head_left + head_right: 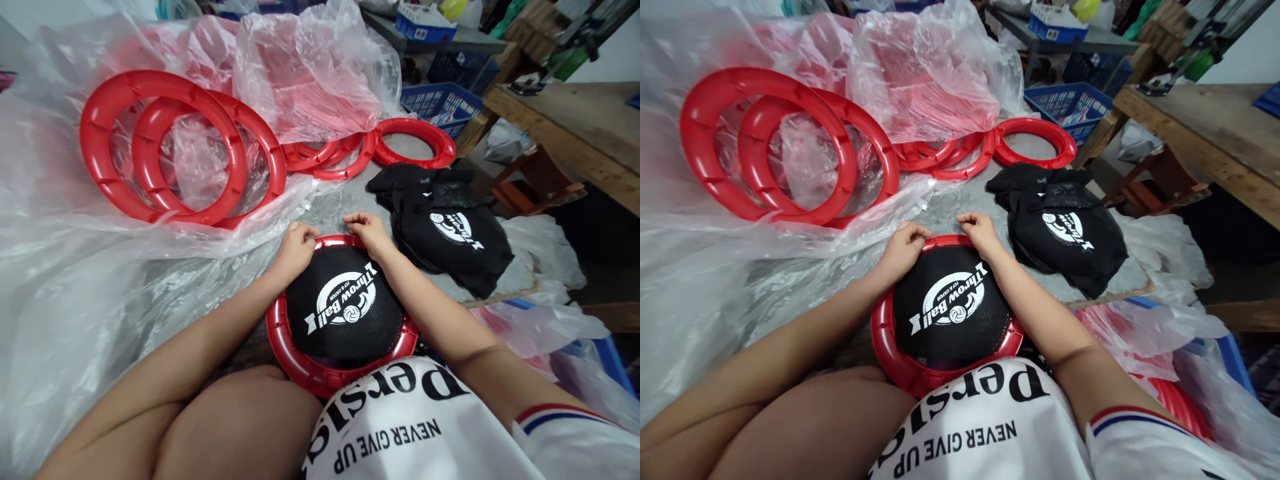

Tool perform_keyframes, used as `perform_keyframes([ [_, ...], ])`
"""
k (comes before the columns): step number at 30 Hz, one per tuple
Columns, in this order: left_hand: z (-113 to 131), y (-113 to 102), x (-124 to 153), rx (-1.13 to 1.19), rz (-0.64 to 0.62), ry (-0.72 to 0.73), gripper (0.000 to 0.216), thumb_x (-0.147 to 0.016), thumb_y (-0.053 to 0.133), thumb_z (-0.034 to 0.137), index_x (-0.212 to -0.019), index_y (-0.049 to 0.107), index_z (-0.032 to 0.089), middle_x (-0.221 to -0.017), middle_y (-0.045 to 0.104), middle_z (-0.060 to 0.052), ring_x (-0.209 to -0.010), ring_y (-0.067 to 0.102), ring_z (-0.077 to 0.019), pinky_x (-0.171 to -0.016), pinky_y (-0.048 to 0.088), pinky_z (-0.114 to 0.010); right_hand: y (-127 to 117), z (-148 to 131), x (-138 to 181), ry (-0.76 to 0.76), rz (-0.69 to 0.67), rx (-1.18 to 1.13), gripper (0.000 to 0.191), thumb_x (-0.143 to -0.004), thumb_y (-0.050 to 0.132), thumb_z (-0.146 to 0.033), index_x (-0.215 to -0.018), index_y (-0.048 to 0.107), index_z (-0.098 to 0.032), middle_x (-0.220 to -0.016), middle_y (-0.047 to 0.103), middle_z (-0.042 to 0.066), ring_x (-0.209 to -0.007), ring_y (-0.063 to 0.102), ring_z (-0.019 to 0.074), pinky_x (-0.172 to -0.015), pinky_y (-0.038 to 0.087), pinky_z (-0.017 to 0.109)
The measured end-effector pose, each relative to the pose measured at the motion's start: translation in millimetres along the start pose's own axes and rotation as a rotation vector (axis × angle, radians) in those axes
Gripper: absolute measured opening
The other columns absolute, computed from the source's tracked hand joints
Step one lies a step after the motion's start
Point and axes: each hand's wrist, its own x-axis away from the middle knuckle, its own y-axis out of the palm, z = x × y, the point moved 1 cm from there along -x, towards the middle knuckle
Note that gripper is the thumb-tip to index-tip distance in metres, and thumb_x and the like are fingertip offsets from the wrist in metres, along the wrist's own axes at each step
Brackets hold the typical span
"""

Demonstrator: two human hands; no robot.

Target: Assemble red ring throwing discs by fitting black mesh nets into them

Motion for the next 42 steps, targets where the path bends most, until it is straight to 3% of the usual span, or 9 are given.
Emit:
perform_keyframes([
  [7, 8, -11, 17, -0.463, -0.071, 0.060, 0.011, -0.082, 0.059, 0.020, -0.082, 0.070, 0.020, -0.103, 0.065, -0.011, -0.111, 0.059, -0.0318, -0.103, 0.046, -0.047, 3, -3, 7, -0.060, -0.119, 0.250, 0.021, -0.074, 0.059, -0.016, -0.088, 0.074, -0.017, -0.080, 0.072, 0.001, -0.069, 0.059, 0.0139, -0.075, 0.050, 0.029],
  [11, 2, -11, 19, -0.441, -0.107, 0.022, 0.011, -0.082, 0.065, 0.028, -0.084, 0.073, 0.021, -0.105, 0.065, -0.010, -0.112, 0.059, -0.0309, -0.104, 0.046, -0.045, 11, -15, 15, -0.335, -0.264, 0.668, 0.020, -0.079, 0.063, -0.014, -0.092, 0.076, -0.018, -0.105, 0.074, 0.007, -0.102, 0.063, 0.0232, -0.101, 0.047, 0.040],
  [14, -4, -7, 18, -0.355, -0.126, -0.005, 0.012, -0.081, 0.066, 0.026, -0.087, 0.076, 0.021, -0.105, 0.065, -0.009, -0.111, 0.059, -0.0294, -0.104, 0.046, -0.043, 20, -25, 20, -0.482, -0.341, 0.846, 0.022, -0.083, 0.063, -0.015, -0.099, 0.078, -0.018, -0.122, 0.070, 0.012, -0.118, 0.057, 0.0283, -0.110, 0.041, 0.045],
  [20, -10, 0, 11, -0.218, -0.086, -0.070, 0.014, -0.084, 0.064, 0.026, -0.080, 0.077, 0.022, -0.100, 0.067, -0.007, -0.106, 0.061, -0.0271, -0.099, 0.048, -0.041, 32, -17, 14, -0.409, -0.492, 0.791, 0.016, -0.083, 0.067, -0.016, -0.092, 0.079, -0.021, -0.129, 0.067, 0.009, -0.126, 0.056, 0.0274, -0.115, 0.038, 0.047],
  [25, -13, 2, 2, -0.076, -0.061, -0.162, 0.010, -0.079, 0.067, 0.023, -0.073, 0.074, 0.020, -0.092, 0.067, -0.005, -0.094, 0.064, -0.0219, -0.089, 0.050, -0.035, 31, -6, 8, -0.324, -0.467, 0.719, 0.008, -0.081, 0.070, -0.017, -0.082, 0.077, -0.020, -0.129, 0.068, 0.008, -0.125, 0.059, 0.0272, -0.115, 0.038, 0.048],
  [31, -14, 3, 6, 0.037, 0.016, -0.160, 0.009, -0.078, 0.065, 0.021, -0.072, 0.072, 0.020, -0.092, 0.068, -0.003, -0.095, 0.064, -0.0206, -0.092, 0.048, -0.034, 29, -3, 7, -0.239, -0.456, 0.524, 0.004, -0.078, 0.070, -0.016, -0.075, 0.073, -0.018, -0.125, 0.068, 0.008, -0.116, 0.064, 0.0232, -0.107, 0.046, 0.042],
  [42, -12, -1, 8, -0.048, 0.011, -0.128, 0.011, -0.077, 0.062, 0.020, -0.071, 0.071, 0.019, -0.092, 0.067, -0.005, -0.095, 0.064, -0.0212, -0.092, 0.048, -0.034, 31, -6, 9, -0.247, -0.435, 0.553, 0.010, -0.081, 0.068, -0.020, -0.072, 0.071, -0.018, -0.120, 0.070, 0.007, -0.109, 0.065, 0.0223, -0.107, 0.047, 0.041],
])
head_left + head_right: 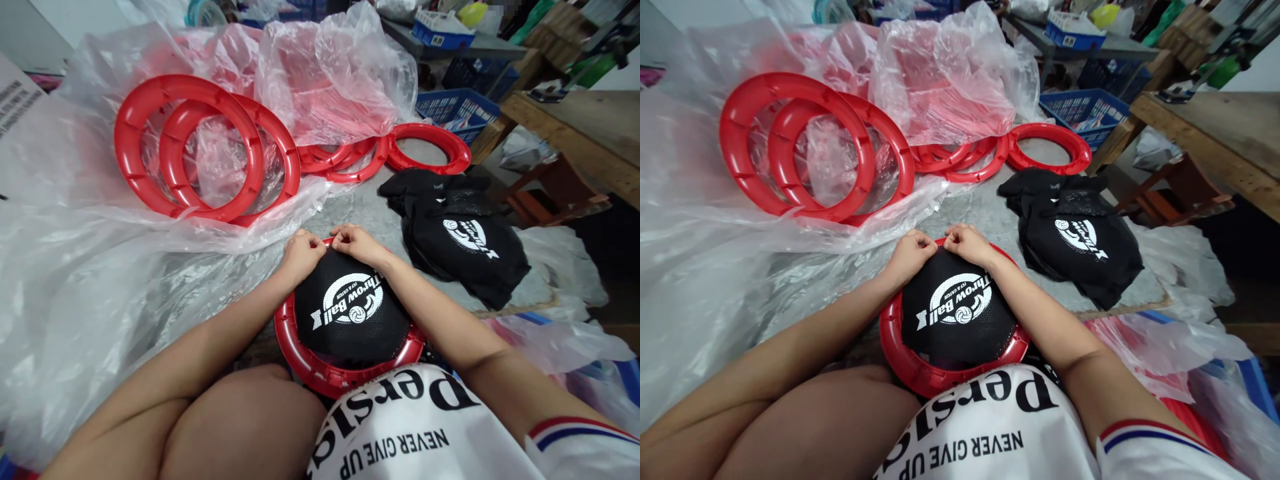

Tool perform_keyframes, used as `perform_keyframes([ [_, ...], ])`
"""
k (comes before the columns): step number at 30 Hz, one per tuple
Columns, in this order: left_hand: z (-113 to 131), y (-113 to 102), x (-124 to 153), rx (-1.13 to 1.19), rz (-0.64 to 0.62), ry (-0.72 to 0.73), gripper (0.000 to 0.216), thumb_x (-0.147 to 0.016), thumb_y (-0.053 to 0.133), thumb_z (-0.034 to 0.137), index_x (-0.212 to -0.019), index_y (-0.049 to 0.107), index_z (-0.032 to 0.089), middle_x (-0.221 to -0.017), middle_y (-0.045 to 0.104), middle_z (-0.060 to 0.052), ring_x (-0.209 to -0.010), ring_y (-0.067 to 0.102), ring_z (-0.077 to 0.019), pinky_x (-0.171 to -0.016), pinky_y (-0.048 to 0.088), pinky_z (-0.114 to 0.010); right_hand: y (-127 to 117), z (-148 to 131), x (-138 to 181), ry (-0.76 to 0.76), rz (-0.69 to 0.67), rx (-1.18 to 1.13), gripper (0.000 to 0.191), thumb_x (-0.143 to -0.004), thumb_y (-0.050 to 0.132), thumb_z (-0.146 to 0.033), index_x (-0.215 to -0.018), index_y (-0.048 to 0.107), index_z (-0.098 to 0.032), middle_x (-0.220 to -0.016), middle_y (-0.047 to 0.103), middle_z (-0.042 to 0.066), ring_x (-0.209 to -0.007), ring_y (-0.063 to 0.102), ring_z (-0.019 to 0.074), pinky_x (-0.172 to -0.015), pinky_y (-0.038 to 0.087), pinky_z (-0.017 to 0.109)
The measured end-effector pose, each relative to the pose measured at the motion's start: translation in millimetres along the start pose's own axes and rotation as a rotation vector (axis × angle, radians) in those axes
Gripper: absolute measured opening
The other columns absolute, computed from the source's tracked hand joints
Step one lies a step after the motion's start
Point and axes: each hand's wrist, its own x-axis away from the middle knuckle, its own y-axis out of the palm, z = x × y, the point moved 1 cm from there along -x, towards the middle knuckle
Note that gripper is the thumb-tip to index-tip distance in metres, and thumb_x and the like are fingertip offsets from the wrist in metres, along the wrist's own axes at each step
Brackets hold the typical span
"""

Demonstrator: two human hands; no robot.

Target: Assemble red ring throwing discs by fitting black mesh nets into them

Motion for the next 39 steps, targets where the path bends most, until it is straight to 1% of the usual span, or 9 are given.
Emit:
perform_keyframes([
  [5, 0, 0, 0, -0.052, -0.002, 0.005, 0.012, -0.079, 0.062, 0.022, -0.073, 0.071, 0.019, -0.094, 0.067, -0.005, -0.096, 0.064, -0.0219, -0.093, 0.049, -0.035, 0, 0, 0, -0.002, 0.008, 0.040, 0.012, -0.082, 0.068, -0.021, -0.071, 0.070, -0.020, -0.119, 0.071, 0.005, -0.111, 0.064, 0.0216, -0.108, 0.045, 0.041],
  [10, 1, 1, 0, -0.080, -0.006, 0.008, 0.011, -0.080, 0.062, 0.020, -0.073, 0.071, 0.019, -0.094, 0.066, -0.006, -0.097, 0.064, -0.0226, -0.094, 0.048, -0.036, 0, -2, 0, -0.004, -0.001, 0.067, 0.014, -0.083, 0.066, -0.020, -0.070, 0.070, -0.019, -0.118, 0.071, 0.006, -0.108, 0.064, 0.0217, -0.107, 0.046, 0.041],
  [17, 2, 2, 0, -0.086, -0.003, -0.001, 0.012, -0.079, 0.061, 0.018, -0.071, 0.069, 0.020, -0.093, 0.066, -0.005, -0.098, 0.063, -0.0218, -0.096, 0.048, -0.035, 1, -3, 1, -0.003, 0.020, 0.131, 0.015, -0.084, 0.065, -0.020, -0.069, 0.067, -0.019, -0.118, 0.072, 0.005, -0.110, 0.064, 0.0224, -0.113, 0.040, 0.046],
  [24, 7, 3, -2, -0.187, -0.010, -0.031, 0.013, -0.080, 0.062, 0.017, -0.067, 0.064, 0.020, -0.094, 0.064, -0.008, -0.100, 0.061, -0.0253, -0.095, 0.048, -0.039, 3, -8, 0, 0.042, 0.026, 0.184, 0.016, -0.082, 0.064, -0.019, -0.066, 0.064, -0.020, -0.115, 0.072, 0.007, -0.109, 0.063, 0.0241, -0.106, 0.045, 0.042],
  [27, 7, 3, -2, -0.201, -0.003, -0.024, 0.013, -0.082, 0.060, 0.017, -0.071, 0.065, 0.019, -0.097, 0.064, -0.009, -0.102, 0.061, -0.0264, -0.097, 0.048, -0.040, 2, -8, -2, 0.030, 0.056, 0.166, 0.014, -0.083, 0.062, -0.018, -0.069, 0.064, -0.019, -0.110, 0.073, 0.007, -0.106, 0.064, 0.0226, -0.106, 0.044, 0.040],
  [30, 4, 2, -2, -0.107, 0.023, 0.001, 0.012, -0.085, 0.059, 0.019, -0.078, 0.069, 0.019, -0.099, 0.065, -0.009, -0.101, 0.061, -0.0248, -0.099, 0.048, -0.039, -7, -6, 0, 0.057, 0.022, -0.009, 0.011, -0.081, 0.060, -0.014, -0.083, 0.070, -0.018, -0.098, 0.074, 0.004, -0.094, 0.066, 0.0181, -0.095, 0.050, 0.032],
  [33, 1, -4, -1, 0.060, 0.055, 0.006, 0.016, -0.084, 0.056, 0.015, -0.087, 0.072, 0.018, -0.100, 0.066, -0.006, -0.091, 0.062, -0.0199, -0.093, 0.051, -0.034, -24, -3, 4, 0.141, -0.116, -0.170, 0.027, -0.077, 0.060, -0.007, -0.100, 0.072, -0.017, -0.094, 0.075, 0.002, -0.084, 0.067, 0.0159, -0.079, 0.052, 0.027],
  [36, 5, -12, 1, 0.149, 0.119, 0.065, 0.028, -0.082, 0.048, 0.007, -0.092, 0.072, 0.017, -0.102, 0.066, -0.005, -0.093, 0.062, -0.0184, -0.093, 0.050, -0.032, -41, 0, 10, 0.142, -0.171, -0.050, 0.032, -0.074, 0.065, -0.002, -0.101, 0.072, -0.017, -0.097, 0.075, 0.003, -0.086, 0.068, 0.0161, -0.081, 0.052, 0.026],
  [39, 13, -17, 4, 0.148, 0.137, 0.179, 0.032, -0.082, 0.045, 0.004, -0.093, 0.072, 0.018, -0.105, 0.066, -0.006, -0.103, 0.062, -0.0194, -0.098, 0.049, -0.033, -52, 4, 16, 0.113, -0.132, 0.151, 0.024, -0.078, 0.072, -0.007, -0.100, 0.073, -0.016, -0.104, 0.075, 0.006, -0.094, 0.068, 0.0183, -0.089, 0.052, 0.029],
])
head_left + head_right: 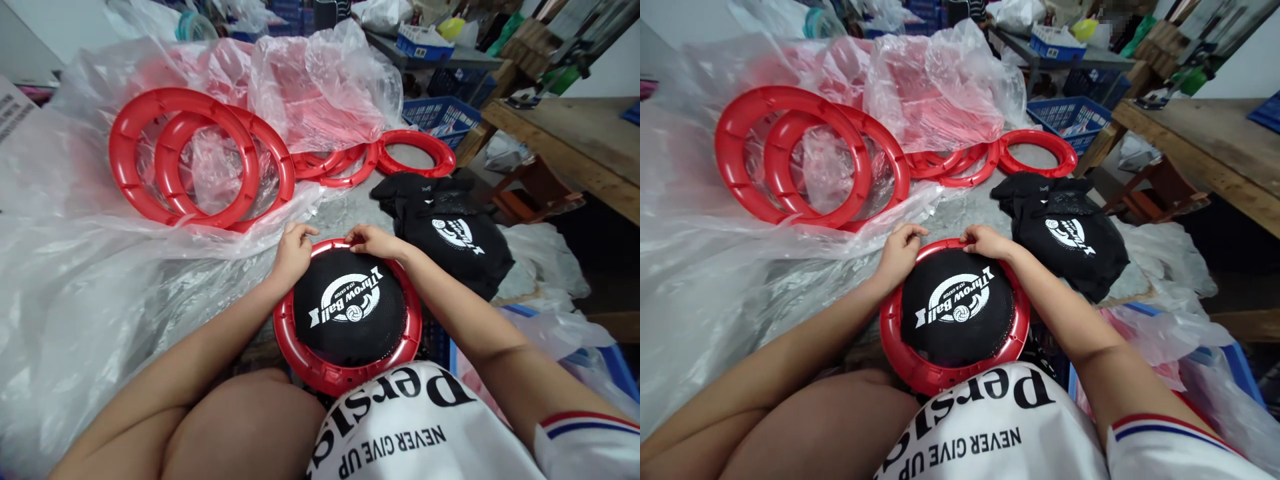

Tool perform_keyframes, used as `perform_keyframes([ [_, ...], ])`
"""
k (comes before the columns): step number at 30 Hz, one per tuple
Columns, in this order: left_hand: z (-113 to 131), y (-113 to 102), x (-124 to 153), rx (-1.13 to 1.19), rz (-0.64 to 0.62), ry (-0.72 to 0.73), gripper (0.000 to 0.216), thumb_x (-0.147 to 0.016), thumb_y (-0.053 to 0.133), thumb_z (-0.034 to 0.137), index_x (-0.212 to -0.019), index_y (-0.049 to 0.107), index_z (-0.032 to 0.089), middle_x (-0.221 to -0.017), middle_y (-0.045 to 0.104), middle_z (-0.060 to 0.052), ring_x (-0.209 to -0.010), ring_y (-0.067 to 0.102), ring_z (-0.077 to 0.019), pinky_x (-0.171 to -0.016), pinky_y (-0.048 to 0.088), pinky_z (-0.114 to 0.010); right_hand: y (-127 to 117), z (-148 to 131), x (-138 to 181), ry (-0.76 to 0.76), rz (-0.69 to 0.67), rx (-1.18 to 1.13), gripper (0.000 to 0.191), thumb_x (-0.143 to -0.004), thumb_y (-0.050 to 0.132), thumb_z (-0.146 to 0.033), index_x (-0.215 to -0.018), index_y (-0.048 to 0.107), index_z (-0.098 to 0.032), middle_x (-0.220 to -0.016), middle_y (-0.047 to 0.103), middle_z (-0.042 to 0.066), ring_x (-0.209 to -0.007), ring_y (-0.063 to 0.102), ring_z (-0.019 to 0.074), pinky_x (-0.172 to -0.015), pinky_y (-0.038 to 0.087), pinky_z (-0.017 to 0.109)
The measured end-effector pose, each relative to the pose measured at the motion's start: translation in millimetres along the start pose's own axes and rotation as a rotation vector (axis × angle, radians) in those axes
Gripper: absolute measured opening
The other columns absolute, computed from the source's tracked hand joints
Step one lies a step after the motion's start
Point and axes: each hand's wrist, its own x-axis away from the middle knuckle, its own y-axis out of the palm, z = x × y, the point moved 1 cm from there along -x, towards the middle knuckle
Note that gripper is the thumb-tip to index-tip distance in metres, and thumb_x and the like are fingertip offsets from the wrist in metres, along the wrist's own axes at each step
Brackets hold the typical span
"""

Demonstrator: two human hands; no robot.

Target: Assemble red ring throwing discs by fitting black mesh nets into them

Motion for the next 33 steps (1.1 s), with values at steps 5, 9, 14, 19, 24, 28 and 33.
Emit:
perform_keyframes([
  [5, -2, -1, 3, -0.098, -0.061, -0.013, 0.029, -0.083, 0.047, 0.006, -0.092, 0.072, 0.018, -0.104, 0.066, -0.007, -0.105, 0.063, -0.0221, -0.103, 0.049, -0.037, -3, 5, 27, 0.095, 0.176, 0.314, 0.018, -0.090, 0.068, -0.015, -0.107, 0.073, -0.016, -0.117, 0.072, 0.012, -0.108, 0.067, 0.0232, -0.099, 0.049, 0.034],
  [9, -8, -1, 5, -0.203, -0.114, 0.009, 0.028, -0.086, 0.049, 0.009, -0.093, 0.074, 0.017, -0.105, 0.067, -0.009, -0.109, 0.062, -0.0258, -0.107, 0.048, -0.042, -8, -1, 55, 0.215, 0.170, 0.488, 0.021, -0.092, 0.066, -0.023, -0.111, 0.072, -0.016, -0.117, 0.071, 0.016, -0.110, 0.066, 0.0289, -0.095, 0.051, 0.037],
  [14, 3, 5, 4, -0.334, -0.192, 0.113, 0.031, -0.088, 0.051, 0.011, -0.104, 0.077, 0.018, -0.120, 0.066, -0.011, -0.122, 0.057, -0.0297, -0.114, 0.043, -0.047, -13, -15, 47, 0.046, 0.233, 0.478, 0.022, -0.092, 0.065, -0.025, -0.109, 0.076, -0.017, -0.125, 0.068, 0.016, -0.122, 0.060, 0.0323, -0.106, 0.048, 0.044],
  [19, 18, 26, -4, -0.404, -0.290, 0.135, 0.027, -0.092, 0.054, 0.016, -0.106, 0.078, 0.018, -0.132, 0.063, -0.011, -0.130, 0.052, -0.0310, -0.116, 0.041, -0.047, 2, -6, 4, -0.017, 0.163, 0.135, 0.013, -0.083, 0.069, -0.015, -0.091, 0.078, -0.019, -0.133, 0.068, 0.011, -0.136, 0.054, 0.0282, -0.118, 0.040, 0.042],
  [24, 21, 46, -12, -0.442, -0.346, 0.045, 0.014, -0.091, 0.064, 0.024, -0.095, 0.077, 0.020, -0.129, 0.065, -0.011, -0.127, 0.054, -0.0334, -0.111, 0.042, -0.050, 18, 10, -10, -0.044, 0.173, -0.040, 0.007, -0.078, 0.071, -0.014, -0.072, 0.073, -0.019, -0.120, 0.073, 0.008, -0.134, 0.057, 0.0261, -0.118, 0.038, 0.042],
  [28, 18, 50, -13, -0.408, -0.297, -0.009, 0.011, -0.089, 0.064, 0.019, -0.087, 0.074, 0.021, -0.125, 0.068, -0.009, -0.122, 0.057, -0.0301, -0.109, 0.043, -0.046, 23, 16, -7, -0.057, 0.234, -0.100, 0.005, -0.078, 0.071, -0.016, -0.074, 0.072, -0.019, -0.127, 0.070, 0.008, -0.123, 0.064, 0.0248, -0.114, 0.042, 0.044],
  [33, 15, 50, -13, -0.389, -0.263, -0.026, 0.011, -0.088, 0.064, 0.020, -0.082, 0.074, 0.021, -0.120, 0.070, -0.006, -0.119, 0.059, -0.0275, -0.109, 0.044, -0.044, 25, 19, -6, -0.066, 0.246, -0.110, 0.006, -0.079, 0.070, -0.016, -0.074, 0.071, -0.019, -0.127, 0.070, 0.007, -0.118, 0.066, 0.0238, -0.112, 0.045, 0.043],
])
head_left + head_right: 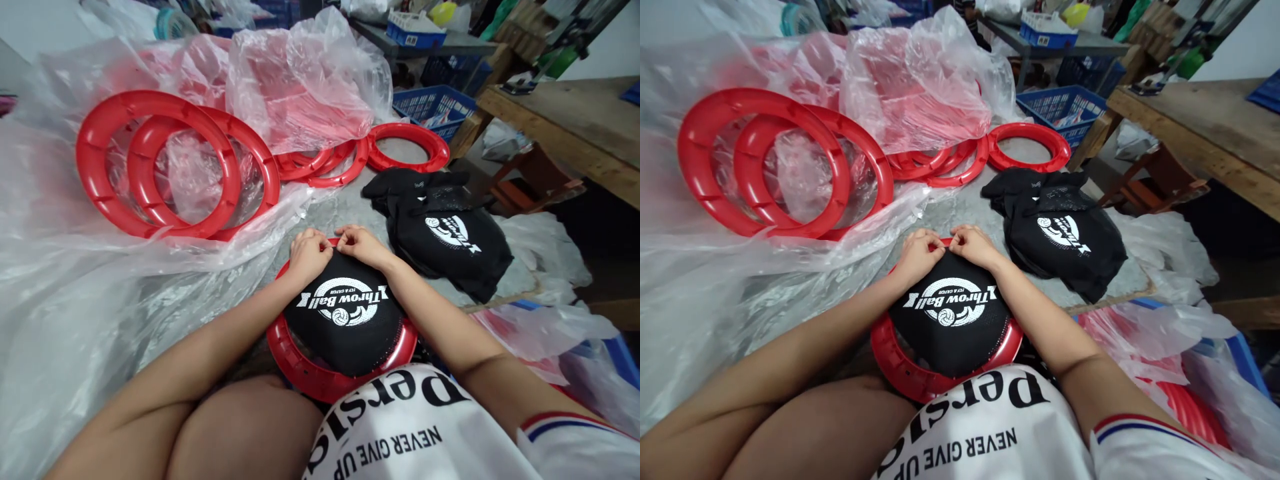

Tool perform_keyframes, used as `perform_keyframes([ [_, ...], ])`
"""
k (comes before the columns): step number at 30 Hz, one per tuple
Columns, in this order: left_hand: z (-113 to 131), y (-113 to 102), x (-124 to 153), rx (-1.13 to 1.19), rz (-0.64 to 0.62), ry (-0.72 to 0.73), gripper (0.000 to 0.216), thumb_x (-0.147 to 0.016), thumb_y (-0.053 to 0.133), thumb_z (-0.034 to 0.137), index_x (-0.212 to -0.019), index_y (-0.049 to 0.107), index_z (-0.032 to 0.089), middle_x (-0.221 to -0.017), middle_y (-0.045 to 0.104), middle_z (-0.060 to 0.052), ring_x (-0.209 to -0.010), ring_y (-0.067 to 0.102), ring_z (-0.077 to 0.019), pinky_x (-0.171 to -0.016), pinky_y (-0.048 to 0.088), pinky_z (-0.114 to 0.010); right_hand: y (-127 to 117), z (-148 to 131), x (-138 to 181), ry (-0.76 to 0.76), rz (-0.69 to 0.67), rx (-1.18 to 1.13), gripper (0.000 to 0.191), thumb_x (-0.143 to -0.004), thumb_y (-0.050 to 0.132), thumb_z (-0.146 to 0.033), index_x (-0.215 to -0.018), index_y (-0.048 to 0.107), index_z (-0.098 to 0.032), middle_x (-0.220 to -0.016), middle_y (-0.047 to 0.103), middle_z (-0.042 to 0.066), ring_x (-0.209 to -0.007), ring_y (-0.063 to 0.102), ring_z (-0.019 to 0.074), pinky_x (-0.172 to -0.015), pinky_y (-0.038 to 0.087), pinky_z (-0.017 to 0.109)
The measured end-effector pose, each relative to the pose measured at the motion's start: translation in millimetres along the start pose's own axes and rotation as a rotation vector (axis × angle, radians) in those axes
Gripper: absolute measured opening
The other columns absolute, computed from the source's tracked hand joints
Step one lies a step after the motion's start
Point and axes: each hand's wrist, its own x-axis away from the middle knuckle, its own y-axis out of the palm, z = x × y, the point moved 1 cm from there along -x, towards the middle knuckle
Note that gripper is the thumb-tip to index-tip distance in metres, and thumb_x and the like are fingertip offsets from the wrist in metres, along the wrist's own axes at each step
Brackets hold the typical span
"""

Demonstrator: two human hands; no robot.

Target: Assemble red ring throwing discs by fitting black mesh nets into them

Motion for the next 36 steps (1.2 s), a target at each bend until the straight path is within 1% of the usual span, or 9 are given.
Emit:
perform_keyframes([
  [5, -2, 0, -2, 0.027, 0.005, -0.009, 0.012, -0.088, 0.065, 0.024, -0.082, 0.074, 0.022, -0.120, 0.071, -0.005, -0.118, 0.061, -0.0265, -0.110, 0.044, -0.043, 1, -1, 0, 0.008, 0.006, 0.010, 0.006, -0.079, 0.070, -0.018, -0.073, 0.071, -0.020, -0.126, 0.071, 0.006, -0.116, 0.066, 0.0249, -0.110, 0.047, 0.044],
  [13, -3, 0, -8, 0.050, -0.012, -0.040, 0.013, -0.086, 0.063, 0.019, -0.077, 0.072, 0.021, -0.115, 0.072, -0.006, -0.116, 0.062, -0.0250, -0.110, 0.045, -0.041, -1, -8, 1, 0.033, 0.006, 0.062, 0.008, -0.080, 0.069, -0.018, -0.073, 0.070, -0.020, -0.125, 0.072, 0.005, -0.114, 0.066, 0.0234, -0.109, 0.047, 0.043],
  [19, -3, 1, -9, 0.060, -0.018, -0.041, 0.013, -0.086, 0.063, 0.019, -0.076, 0.071, 0.020, -0.112, 0.072, -0.007, -0.115, 0.062, -0.0249, -0.110, 0.044, -0.042, -2, -12, 2, 0.038, 0.003, 0.088, 0.010, -0.080, 0.067, -0.015, -0.072, 0.069, -0.020, -0.125, 0.072, 0.007, -0.115, 0.065, 0.0250, -0.110, 0.045, 0.045],
  [29, -2, 1, -9, 0.075, -0.015, -0.051, 0.014, -0.085, 0.062, 0.020, -0.074, 0.071, 0.020, -0.113, 0.072, -0.007, -0.115, 0.062, -0.0266, -0.108, 0.045, -0.044, -2, -11, 1, 0.031, 0.000, 0.105, 0.009, -0.079, 0.065, -0.015, -0.071, 0.067, -0.019, -0.123, 0.072, 0.008, -0.114, 0.064, 0.0248, -0.110, 0.045, 0.044],
  [36, 2, -2, -11, 0.038, -0.043, -0.074, 0.015, -0.084, 0.061, 0.018, -0.072, 0.070, 0.019, -0.110, 0.072, -0.007, -0.112, 0.062, -0.0252, -0.106, 0.045, -0.041, -3, -13, 2, 0.032, -0.007, 0.134, 0.012, -0.080, 0.063, -0.014, -0.069, 0.064, -0.019, -0.120, 0.072, 0.009, -0.114, 0.064, 0.0249, -0.110, 0.043, 0.042],
])
